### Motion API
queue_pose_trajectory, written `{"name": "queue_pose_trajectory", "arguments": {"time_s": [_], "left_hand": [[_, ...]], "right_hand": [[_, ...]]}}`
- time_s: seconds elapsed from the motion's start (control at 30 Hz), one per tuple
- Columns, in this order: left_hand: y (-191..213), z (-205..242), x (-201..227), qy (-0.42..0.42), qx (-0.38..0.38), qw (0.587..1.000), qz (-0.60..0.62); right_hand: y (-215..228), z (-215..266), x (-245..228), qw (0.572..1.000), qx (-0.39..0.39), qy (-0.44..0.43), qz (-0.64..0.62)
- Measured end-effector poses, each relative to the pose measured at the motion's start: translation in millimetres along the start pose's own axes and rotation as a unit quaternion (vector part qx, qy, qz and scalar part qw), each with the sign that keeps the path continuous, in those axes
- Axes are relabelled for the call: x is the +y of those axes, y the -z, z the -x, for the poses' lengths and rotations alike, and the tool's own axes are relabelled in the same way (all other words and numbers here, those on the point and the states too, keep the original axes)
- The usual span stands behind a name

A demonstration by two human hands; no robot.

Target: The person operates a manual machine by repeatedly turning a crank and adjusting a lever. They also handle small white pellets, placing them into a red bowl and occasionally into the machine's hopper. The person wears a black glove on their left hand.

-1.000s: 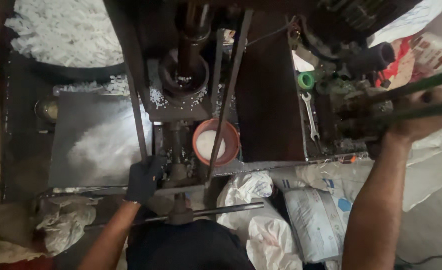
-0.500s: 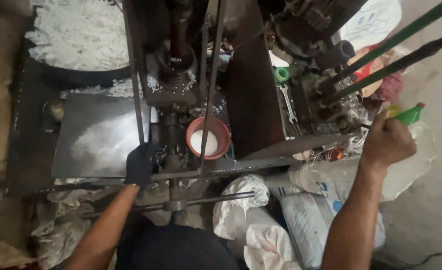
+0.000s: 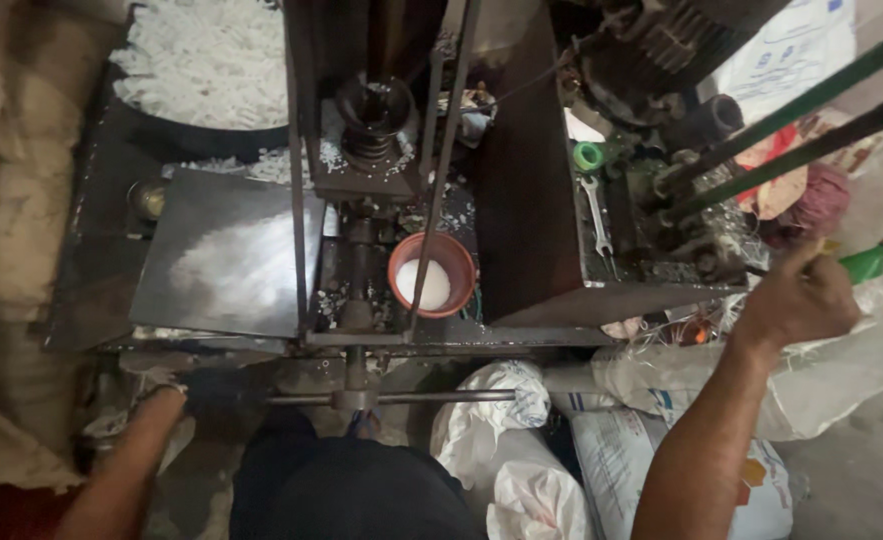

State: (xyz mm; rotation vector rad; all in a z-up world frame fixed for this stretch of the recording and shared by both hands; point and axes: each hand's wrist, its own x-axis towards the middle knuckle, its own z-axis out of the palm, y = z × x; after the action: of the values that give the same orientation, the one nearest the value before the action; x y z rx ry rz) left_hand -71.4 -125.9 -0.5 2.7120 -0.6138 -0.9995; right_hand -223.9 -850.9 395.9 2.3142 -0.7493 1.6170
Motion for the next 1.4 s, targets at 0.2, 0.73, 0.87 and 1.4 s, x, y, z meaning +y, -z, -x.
{"name": "queue_pose_trajectory", "arguments": {"time_s": [0.2,0.73,0.87,1.4], "left_hand": [[-4,33,15,0.093,-0.041,0.994,-0.051],[82,59,51,-0.032,-0.045,0.992,-0.115],[38,39,25,-0.077,-0.107,0.987,-0.091],[-42,-53,22,-0.236,-0.326,0.916,0.004]], "right_hand": [[5,77,-7,0.955,-0.005,-0.022,-0.297],[2,404,-99,0.245,-0.158,-0.738,-0.608],[18,388,-105,0.382,-0.124,-0.789,-0.465],[187,280,-341,0.346,-0.661,-0.393,-0.538]]}}
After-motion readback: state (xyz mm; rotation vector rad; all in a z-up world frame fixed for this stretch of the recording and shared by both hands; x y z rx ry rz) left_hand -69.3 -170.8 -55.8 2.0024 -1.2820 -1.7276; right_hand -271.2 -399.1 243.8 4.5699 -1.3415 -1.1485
